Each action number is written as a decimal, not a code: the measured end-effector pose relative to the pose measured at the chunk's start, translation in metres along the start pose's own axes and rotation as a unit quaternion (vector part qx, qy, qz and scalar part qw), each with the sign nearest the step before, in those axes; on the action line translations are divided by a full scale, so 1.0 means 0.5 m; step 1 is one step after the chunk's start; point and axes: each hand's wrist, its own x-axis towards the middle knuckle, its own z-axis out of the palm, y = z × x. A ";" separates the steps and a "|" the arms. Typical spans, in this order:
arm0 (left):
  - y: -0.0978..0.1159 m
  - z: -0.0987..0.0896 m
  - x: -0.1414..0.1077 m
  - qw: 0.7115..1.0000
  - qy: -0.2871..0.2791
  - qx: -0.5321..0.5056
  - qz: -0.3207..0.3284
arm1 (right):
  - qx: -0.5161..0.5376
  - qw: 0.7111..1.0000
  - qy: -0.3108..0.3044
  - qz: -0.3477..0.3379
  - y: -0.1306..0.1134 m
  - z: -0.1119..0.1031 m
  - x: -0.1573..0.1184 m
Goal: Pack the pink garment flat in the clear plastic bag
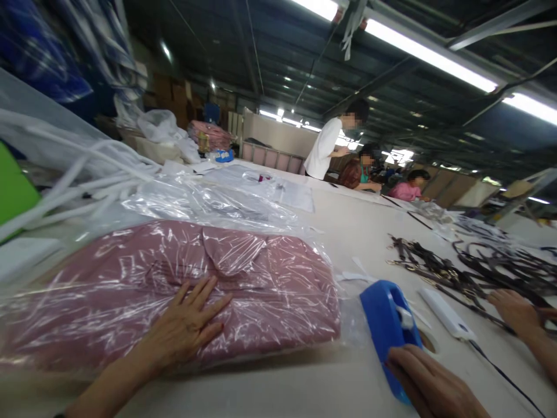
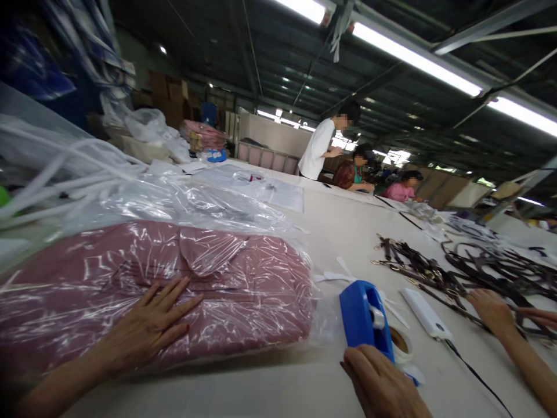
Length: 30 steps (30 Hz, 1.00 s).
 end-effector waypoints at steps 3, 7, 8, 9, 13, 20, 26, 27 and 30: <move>0.007 -0.011 0.001 1.000 0.017 0.013 0.008 | 0.051 0.997 -0.062 -0.015 -0.025 0.000 0.117; 0.012 -0.017 0.000 0.999 0.032 0.014 0.002 | 0.064 0.984 -0.152 -0.064 -0.028 0.025 0.231; 0.013 -0.017 0.000 0.999 0.037 0.011 -0.003 | 0.053 0.981 -0.174 -0.072 -0.024 0.032 0.252; 0.013 -0.017 0.000 0.999 0.044 0.009 -0.006 | 0.044 0.977 -0.195 -0.076 -0.019 0.039 0.271; 0.017 -0.020 0.000 0.997 0.075 0.022 0.002 | 0.032 0.962 -0.261 -0.069 -0.003 0.052 0.318; 0.023 -0.034 0.004 0.995 0.068 0.067 0.017 | 0.041 0.944 -0.320 -0.074 0.013 0.048 0.334; 0.023 -0.041 0.007 0.994 0.073 0.080 0.027 | 0.036 0.941 -0.333 -0.044 0.027 0.085 0.363; 0.023 -0.042 0.007 0.993 0.074 0.082 0.029 | 0.043 0.940 -0.337 -0.038 0.030 0.093 0.367; 0.021 -0.043 0.006 0.993 0.072 0.085 0.031 | 0.062 0.937 -0.343 -0.011 0.037 0.118 0.376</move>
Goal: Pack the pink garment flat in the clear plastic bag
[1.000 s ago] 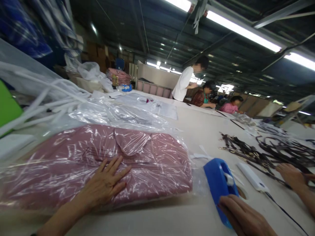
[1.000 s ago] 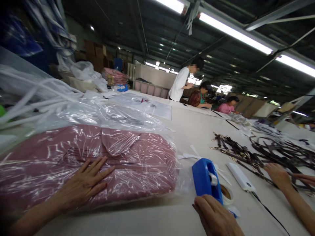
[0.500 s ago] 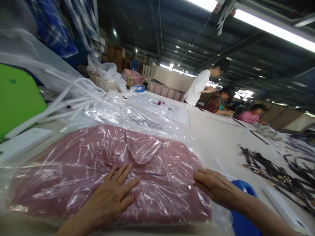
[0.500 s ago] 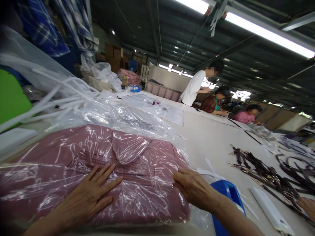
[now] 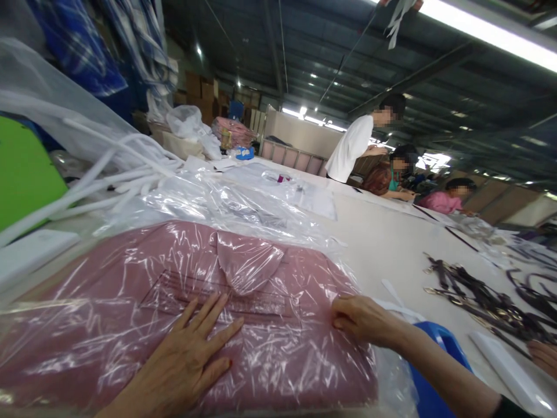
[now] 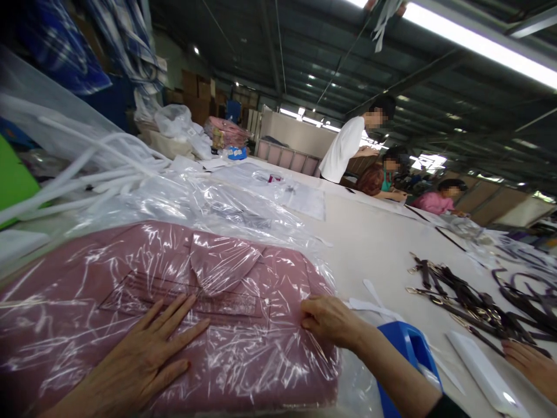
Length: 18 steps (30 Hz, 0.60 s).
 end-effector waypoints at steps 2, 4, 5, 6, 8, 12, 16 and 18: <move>0.000 0.002 -0.001 1.000 -0.008 -0.001 0.000 | 0.011 0.999 0.010 0.031 0.005 0.010 0.011; -0.001 0.006 -0.002 1.000 -0.013 -0.004 -0.003 | 0.017 0.997 0.021 0.068 0.009 0.019 0.021; -0.001 0.008 -0.003 1.000 -0.014 -0.006 -0.005 | 0.017 0.996 0.026 0.086 0.012 0.022 0.026; -0.001 0.010 -0.004 1.000 -0.014 -0.008 -0.007 | 0.014 0.994 0.033 0.104 0.016 0.025 0.031; -0.001 0.012 -0.005 1.000 -0.012 -0.012 -0.008 | 0.003 0.990 0.045 0.137 0.026 0.027 0.039; -0.001 0.015 -0.008 1.000 -0.011 -0.017 -0.010 | -0.007 0.981 0.067 0.183 0.043 0.014 0.041; 0.001 0.028 -0.016 0.999 -0.005 -0.034 -0.027 | -0.037 0.966 0.136 0.218 0.015 0.018 0.006; 0.002 0.032 -0.018 0.997 -0.009 -0.060 -0.040 | -0.057 0.953 0.212 0.209 -0.013 0.051 -0.021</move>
